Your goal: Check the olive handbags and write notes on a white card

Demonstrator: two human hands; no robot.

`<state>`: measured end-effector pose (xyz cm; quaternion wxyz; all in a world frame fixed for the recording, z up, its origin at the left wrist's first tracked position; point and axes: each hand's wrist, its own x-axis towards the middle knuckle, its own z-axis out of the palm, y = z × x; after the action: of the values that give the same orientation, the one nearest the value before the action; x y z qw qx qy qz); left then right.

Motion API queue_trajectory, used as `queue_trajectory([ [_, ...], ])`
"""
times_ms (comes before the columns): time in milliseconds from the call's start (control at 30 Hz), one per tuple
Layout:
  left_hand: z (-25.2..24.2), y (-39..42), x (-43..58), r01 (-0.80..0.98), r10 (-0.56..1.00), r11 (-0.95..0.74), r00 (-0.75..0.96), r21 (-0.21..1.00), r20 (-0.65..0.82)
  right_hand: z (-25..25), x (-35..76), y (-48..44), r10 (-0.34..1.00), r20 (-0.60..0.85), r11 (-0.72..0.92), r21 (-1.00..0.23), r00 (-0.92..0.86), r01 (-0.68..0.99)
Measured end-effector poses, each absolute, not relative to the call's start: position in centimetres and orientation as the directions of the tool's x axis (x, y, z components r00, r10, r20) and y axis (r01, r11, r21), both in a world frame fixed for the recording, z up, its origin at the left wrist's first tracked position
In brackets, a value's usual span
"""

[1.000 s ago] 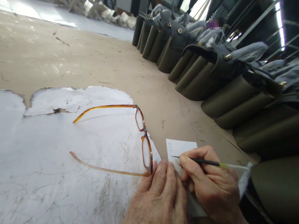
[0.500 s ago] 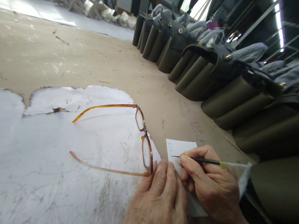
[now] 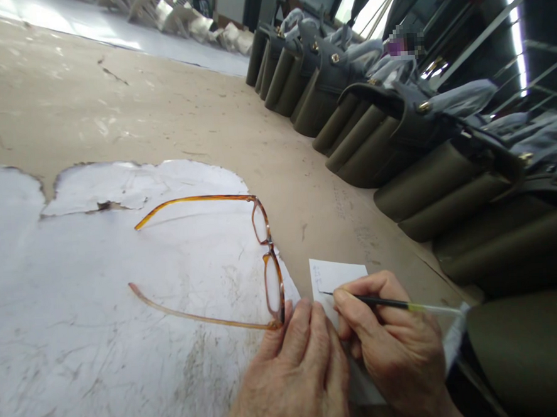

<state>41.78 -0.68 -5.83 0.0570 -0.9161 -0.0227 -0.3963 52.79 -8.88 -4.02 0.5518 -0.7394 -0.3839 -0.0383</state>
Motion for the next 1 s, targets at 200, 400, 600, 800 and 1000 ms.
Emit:
queue_trajectory([
  [200, -6.17, -0.53, 41.69, 0.086, -0.019, -0.990, 0.712, -0.114, 0.702, -4.26, 52.84, -8.96, 0.534, 0.491, -0.086, -0.778, 0.688, 0.622],
  [400, -6.69, -0.39, 41.77, 0.073, -0.045, -0.988, 0.699, -0.134, 0.714, -4.21, 52.80, -8.86, 0.539, 0.495, -0.055, -0.787, 0.682, 0.615],
  [600, -6.81, -0.29, 41.75, 0.057, -0.061, -0.988, 0.717, -0.146, 0.694, -4.32, 52.92, -8.85, 0.543, 0.451, -0.058, -0.821, 0.708, 0.567],
  [800, -6.68, -0.32, 41.62, 0.057, -0.052, -0.989, 0.724, -0.135, 0.688, -4.23, 52.97, -9.17, 0.536, 0.381, -0.093, -0.861, 0.753, 0.501],
  [1000, -6.76, -0.38, 41.73, 0.062, -0.047, -0.990, 0.710, -0.128, 0.703, -4.19, 53.09, -8.89, 0.493, 0.365, -0.144, -0.861, 0.790, 0.488],
])
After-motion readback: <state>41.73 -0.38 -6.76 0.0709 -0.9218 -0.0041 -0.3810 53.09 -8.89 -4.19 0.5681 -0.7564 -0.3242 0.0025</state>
